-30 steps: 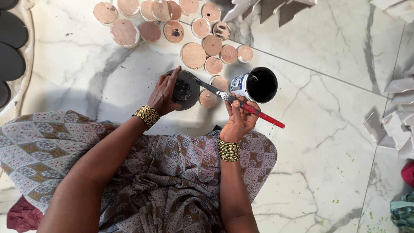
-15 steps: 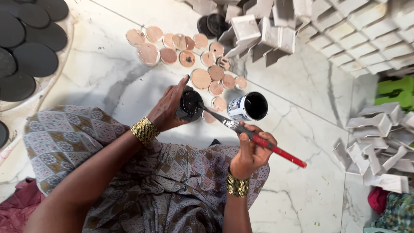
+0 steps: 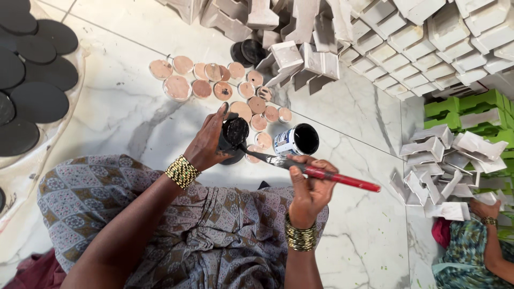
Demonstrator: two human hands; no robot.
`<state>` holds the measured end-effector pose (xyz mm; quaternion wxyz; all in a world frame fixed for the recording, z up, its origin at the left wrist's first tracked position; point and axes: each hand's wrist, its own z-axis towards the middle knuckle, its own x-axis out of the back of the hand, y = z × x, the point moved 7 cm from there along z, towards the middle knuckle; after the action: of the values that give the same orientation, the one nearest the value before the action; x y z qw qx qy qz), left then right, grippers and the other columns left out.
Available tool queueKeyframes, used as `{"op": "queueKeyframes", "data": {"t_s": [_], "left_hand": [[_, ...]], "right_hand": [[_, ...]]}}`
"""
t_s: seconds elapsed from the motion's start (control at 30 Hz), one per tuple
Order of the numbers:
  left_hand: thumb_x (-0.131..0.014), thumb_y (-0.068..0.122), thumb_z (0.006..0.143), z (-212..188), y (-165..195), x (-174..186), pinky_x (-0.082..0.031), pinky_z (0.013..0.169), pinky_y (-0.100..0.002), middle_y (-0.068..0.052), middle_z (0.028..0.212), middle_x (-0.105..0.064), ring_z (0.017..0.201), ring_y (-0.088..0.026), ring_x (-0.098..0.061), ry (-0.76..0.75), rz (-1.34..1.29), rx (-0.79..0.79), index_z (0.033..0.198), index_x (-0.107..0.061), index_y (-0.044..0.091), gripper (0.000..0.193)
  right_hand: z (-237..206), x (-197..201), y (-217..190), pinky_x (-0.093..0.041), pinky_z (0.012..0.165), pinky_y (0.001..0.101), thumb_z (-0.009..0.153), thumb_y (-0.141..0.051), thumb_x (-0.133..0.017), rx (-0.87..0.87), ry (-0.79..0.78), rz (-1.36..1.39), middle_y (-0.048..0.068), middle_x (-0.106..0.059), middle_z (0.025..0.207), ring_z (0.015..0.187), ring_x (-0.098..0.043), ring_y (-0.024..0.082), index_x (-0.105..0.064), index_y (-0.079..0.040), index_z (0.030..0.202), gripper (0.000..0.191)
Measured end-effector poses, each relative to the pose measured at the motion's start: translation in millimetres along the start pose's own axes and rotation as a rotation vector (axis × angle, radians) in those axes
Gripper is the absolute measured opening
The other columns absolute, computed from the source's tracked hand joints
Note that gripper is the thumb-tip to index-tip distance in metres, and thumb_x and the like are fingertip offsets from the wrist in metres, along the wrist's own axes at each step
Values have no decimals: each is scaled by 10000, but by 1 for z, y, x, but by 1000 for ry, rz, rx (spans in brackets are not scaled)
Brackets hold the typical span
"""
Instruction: The person sits on the floor painting round wooden discs black. They hold each disc with one hand, apply black paint with a brush dipped from an open paint can, and set finished discs aside with a pile of unpainted discs nearby.
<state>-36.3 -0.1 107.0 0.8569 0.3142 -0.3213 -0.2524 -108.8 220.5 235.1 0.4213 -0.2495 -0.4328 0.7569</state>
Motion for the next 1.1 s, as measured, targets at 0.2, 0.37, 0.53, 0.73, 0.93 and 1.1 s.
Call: {"op": "queueKeyframes", "data": {"t_s": [0.2,0.37,0.53,0.73,0.93,1.1], "left_hand": [[-975,130,546,0,4,12,-444,1121,-466,-231,1567,-393,1348,-423,-488,56,-29,0,1599,-34,-29,1421],[-973,70,519,-1,-5,9,-494,1087,-452,-249,1468,-485,1309,-359,-579,161,-138,128,1610,-6,23,1459],[-933,11,586,-14,-34,-19,-603,1005,-383,-184,1394,-595,1265,-274,-644,135,-376,365,1637,76,98,1459],[-922,-28,586,-22,-55,-43,-578,1007,-408,-212,1380,-601,1246,-304,-643,100,-251,338,1649,47,111,1445],[-921,22,629,-18,-69,-59,-592,944,-391,-181,1405,-630,1188,-281,-676,27,-120,359,1655,14,93,1390],[-920,69,707,-18,-73,-62,-597,938,-388,-179,1398,-630,1228,-293,-663,15,-50,381,1661,27,84,1343]], "right_hand": [[25,28,-18,-624,1023,442,970,175,-643,181,145,-28,213,-650,1175,1099,-683,302,-414,-42,1285,445],[40,90,6,-638,935,426,931,135,-637,204,364,-57,180,-653,1158,1107,-697,289,-408,-48,1250,434],[57,147,85,-614,1032,398,951,128,-683,204,403,-158,178,-648,1169,1125,-675,263,-442,-31,1263,425],[46,190,179,-609,995,389,904,131,-695,84,525,-151,152,-644,1145,1079,-681,254,-497,-23,1209,395],[43,193,214,-593,1029,379,922,119,-681,86,499,-260,146,-631,1172,1133,-680,259,-484,-24,1229,392],[44,181,226,-612,988,354,908,115,-673,-57,489,-367,155,-656,1175,1138,-687,254,-525,-12,1182,336]]}}
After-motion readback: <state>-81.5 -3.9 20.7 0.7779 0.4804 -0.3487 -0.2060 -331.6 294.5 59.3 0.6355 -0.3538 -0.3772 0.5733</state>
